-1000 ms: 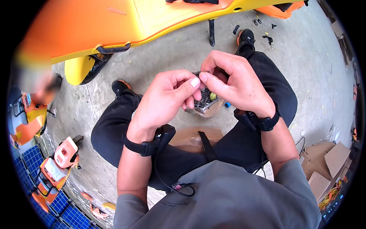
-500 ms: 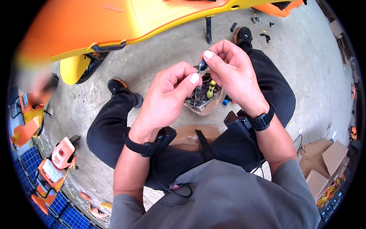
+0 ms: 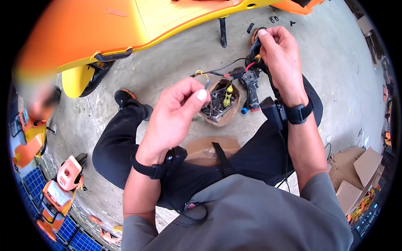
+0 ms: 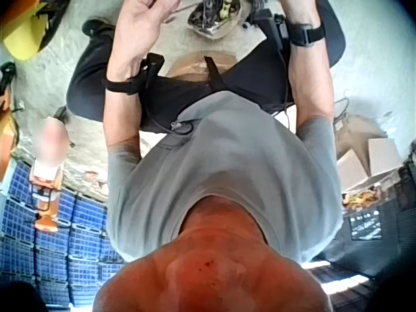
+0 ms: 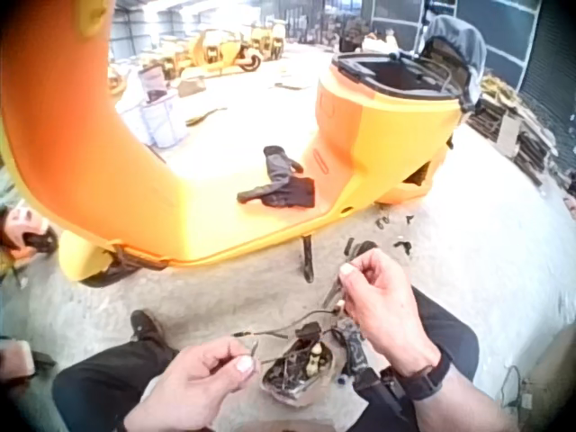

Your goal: The person joins wires together by hand, checking several wire connections and a fuse holder while sitting near the base of a yellow vehicle.

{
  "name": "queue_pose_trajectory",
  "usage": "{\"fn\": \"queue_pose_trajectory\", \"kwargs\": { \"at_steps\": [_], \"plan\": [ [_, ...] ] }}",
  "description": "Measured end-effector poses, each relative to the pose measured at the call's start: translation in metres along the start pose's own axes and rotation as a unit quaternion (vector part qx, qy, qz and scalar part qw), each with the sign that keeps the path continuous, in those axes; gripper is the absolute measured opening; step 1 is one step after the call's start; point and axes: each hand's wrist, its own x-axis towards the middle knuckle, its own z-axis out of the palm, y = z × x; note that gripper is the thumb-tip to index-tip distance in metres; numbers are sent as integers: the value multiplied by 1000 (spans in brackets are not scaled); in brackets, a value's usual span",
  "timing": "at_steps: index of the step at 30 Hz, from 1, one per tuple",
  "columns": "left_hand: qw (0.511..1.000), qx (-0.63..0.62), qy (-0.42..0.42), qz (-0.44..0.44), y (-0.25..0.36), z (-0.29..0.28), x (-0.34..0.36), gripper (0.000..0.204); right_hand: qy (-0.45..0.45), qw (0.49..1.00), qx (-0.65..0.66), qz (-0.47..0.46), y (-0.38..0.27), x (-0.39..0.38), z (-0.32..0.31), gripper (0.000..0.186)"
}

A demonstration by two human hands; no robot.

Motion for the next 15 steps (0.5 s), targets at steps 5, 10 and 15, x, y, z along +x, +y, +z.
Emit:
{"fn": "queue_pose_trajectory", "kwargs": {
  "at_steps": [5, 10, 15],
  "plan": [
    [998, -38, 45, -22, -11, -11, 6, 16, -86, 985, 143, 51, -2, -19, 13, 17],
    [991, -88, 98, -25, -12, -25, 4, 16, -86, 981, 168, 51, 5, -4, -6, 16],
    [988, -85, 129, -30, -11, -36, -1, 17, -89, 974, 177, 106, 13, -1, -16, 14]
  ]
}}
